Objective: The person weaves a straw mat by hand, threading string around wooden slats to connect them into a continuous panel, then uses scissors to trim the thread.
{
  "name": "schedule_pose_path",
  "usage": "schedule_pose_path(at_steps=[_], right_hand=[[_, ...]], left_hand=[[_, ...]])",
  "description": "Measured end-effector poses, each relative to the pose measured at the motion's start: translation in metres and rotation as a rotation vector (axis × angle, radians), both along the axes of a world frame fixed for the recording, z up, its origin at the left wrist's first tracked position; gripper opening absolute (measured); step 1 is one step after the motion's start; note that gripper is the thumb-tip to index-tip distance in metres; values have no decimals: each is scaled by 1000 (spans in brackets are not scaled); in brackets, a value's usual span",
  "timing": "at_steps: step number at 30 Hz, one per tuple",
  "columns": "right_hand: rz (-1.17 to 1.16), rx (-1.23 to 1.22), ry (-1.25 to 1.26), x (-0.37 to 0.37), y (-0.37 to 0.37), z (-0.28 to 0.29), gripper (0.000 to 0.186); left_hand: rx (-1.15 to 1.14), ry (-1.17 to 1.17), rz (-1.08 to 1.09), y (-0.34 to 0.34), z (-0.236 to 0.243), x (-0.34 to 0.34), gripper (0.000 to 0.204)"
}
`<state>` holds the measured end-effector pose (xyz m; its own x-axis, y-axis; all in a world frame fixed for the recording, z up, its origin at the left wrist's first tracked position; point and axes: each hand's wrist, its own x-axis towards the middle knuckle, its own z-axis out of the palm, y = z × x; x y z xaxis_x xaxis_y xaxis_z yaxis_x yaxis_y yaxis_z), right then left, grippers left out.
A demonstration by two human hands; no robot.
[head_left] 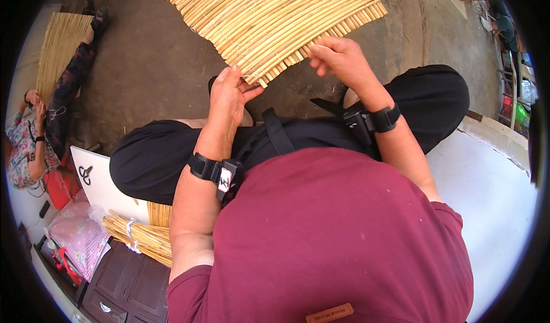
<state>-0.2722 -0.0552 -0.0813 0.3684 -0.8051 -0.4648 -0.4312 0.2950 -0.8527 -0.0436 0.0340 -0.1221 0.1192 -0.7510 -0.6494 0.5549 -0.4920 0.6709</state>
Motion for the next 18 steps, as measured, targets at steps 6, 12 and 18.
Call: schedule_pose_path(at_steps=[6,12,18], right_hand=[[325,-860,5,71,-6,-27,11],[524,-1075,103,104,-26,-44,12],[591,-1103,46,112,-40,-49,8]], left_hand=[[-79,-114,33,-2,-19,2,28],[-82,-139,77,-12,-29,11,20],[-60,-136,71,-16,-29,20,20]])
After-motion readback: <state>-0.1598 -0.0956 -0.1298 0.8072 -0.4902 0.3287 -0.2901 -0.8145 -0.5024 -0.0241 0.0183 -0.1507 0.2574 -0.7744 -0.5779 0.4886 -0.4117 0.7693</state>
